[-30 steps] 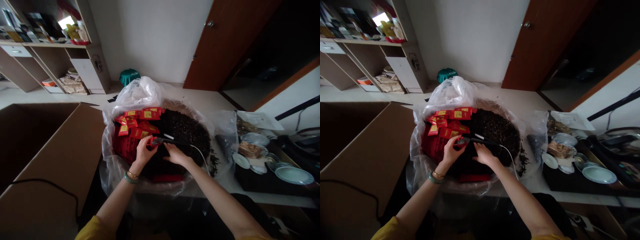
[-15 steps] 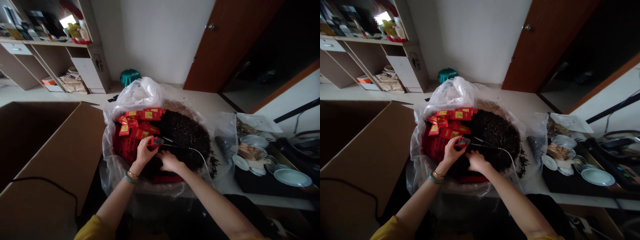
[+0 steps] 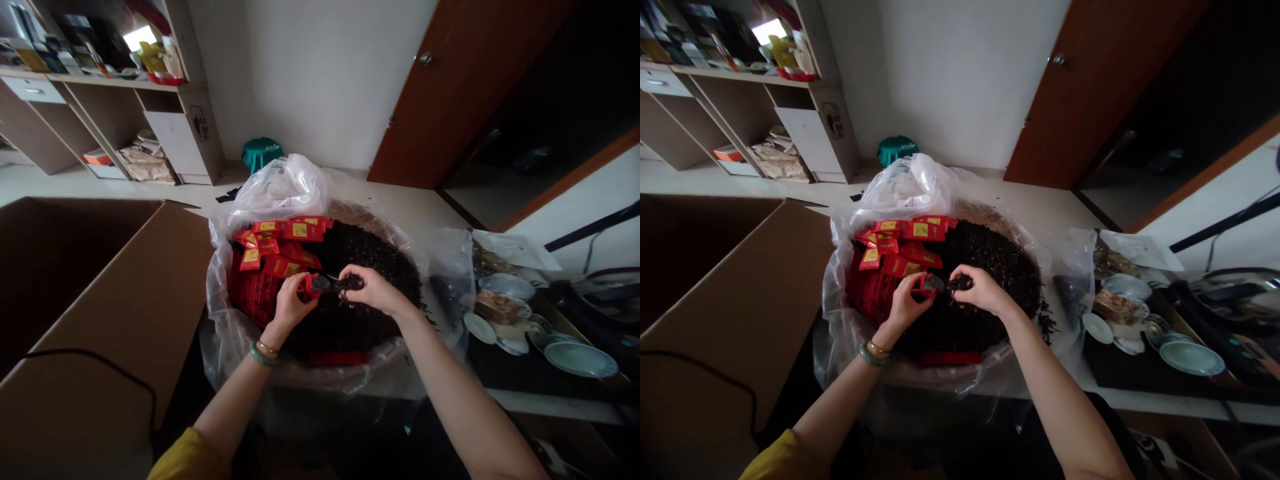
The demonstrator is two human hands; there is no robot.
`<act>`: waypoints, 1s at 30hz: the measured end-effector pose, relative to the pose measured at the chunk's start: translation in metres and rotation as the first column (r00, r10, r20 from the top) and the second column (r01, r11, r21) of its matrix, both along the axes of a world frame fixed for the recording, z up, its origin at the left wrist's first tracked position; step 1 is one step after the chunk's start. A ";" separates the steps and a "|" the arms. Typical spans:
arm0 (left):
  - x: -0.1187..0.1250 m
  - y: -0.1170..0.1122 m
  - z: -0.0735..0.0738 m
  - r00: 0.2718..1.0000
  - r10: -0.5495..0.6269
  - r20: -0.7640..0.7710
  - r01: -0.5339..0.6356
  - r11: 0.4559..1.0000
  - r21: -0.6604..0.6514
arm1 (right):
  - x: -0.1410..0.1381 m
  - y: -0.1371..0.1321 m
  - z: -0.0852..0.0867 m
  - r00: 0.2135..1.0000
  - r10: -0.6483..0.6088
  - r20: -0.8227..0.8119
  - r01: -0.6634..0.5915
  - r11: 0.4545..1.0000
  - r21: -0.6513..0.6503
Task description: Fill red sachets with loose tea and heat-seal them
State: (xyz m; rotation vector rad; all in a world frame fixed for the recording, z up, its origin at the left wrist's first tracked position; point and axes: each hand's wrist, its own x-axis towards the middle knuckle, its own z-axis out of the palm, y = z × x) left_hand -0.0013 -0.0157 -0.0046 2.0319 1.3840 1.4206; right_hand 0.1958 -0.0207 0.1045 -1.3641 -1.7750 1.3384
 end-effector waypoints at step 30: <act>0.000 0.001 -0.005 0.998 -0.052 0.036 0.055 0.995 -0.079 | -0.055 0.004 0.023 0.804 -0.126 0.581 -0.163 0.893 0.420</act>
